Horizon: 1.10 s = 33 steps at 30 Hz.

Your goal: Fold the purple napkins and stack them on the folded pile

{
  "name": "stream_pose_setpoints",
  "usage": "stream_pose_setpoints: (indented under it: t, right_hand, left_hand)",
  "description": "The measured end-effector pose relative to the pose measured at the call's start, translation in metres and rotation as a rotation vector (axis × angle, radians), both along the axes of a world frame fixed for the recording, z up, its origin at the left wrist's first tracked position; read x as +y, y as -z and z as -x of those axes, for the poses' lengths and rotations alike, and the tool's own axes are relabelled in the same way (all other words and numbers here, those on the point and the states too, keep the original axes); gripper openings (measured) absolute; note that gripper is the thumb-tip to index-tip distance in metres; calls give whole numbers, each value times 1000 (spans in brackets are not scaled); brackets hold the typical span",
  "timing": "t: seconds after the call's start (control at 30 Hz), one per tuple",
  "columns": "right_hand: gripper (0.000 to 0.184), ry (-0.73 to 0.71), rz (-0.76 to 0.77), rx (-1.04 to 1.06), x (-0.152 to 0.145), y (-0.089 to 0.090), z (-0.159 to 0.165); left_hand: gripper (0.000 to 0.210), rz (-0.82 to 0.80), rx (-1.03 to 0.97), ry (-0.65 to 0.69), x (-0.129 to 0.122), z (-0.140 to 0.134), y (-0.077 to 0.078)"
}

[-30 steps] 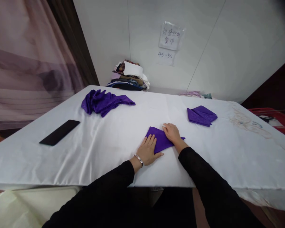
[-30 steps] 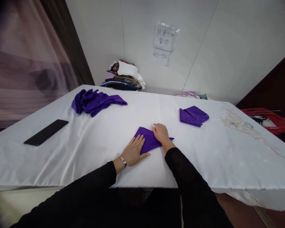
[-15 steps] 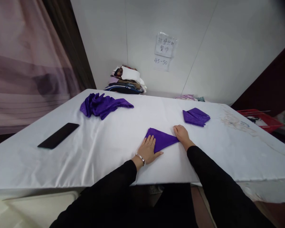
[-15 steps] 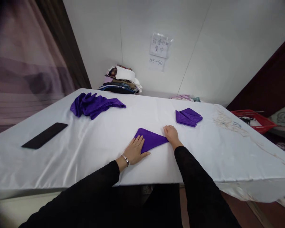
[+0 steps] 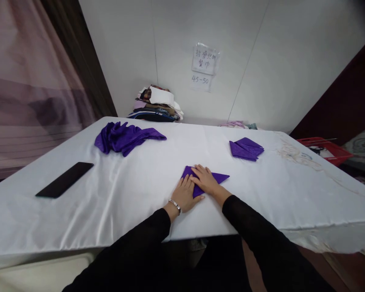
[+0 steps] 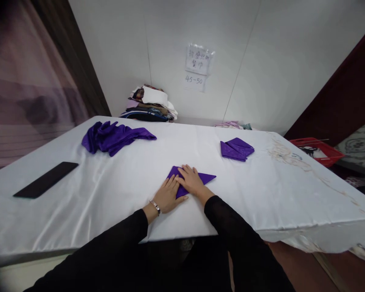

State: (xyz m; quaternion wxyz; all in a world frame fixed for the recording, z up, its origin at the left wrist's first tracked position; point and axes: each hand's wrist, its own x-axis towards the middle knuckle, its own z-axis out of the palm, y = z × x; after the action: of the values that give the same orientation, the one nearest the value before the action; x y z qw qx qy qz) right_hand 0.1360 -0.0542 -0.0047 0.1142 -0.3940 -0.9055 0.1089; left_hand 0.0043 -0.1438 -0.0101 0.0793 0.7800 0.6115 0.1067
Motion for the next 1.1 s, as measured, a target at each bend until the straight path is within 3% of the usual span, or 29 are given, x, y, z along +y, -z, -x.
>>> stream_pose_setpoints:
  t: [0.3, 0.47, 0.53, 0.6, 0.7, 0.77, 0.9, 1.1]
  right_hand:
    - [51, 395, -4, -149, 54, 7, -90]
    - [52, 527, -49, -121, 52, -6, -91]
    - [51, 420, -121, -53, 37, -13, -71]
    - [53, 178, -128, 8, 14, -19, -44]
    - [58, -176, 13, 42, -16, -21, -9]
    - [61, -285, 107, 33, -24, -18, 4]
    - [69, -260, 175, 1, -13, -10, 6]
    - [67, -234, 114, -45, -4, -5, 2]
  left_hand:
    - [85, 38, 4, -8, -2, -1, -3]
    - [85, -1, -15, 1, 0, 0, 2]
    - [86, -18, -18, 2, 0, 0, 5]
    - [86, -19, -17, 3, 0, 0, 7]
    - [83, -38, -26, 12, -1, 0, 6]
    - [81, -64, -34, 22, -2, 0, 4]
    - [85, -26, -61, 19, -1, 0, 0]
    - [85, -14, -9, 24, -18, 8, 2]
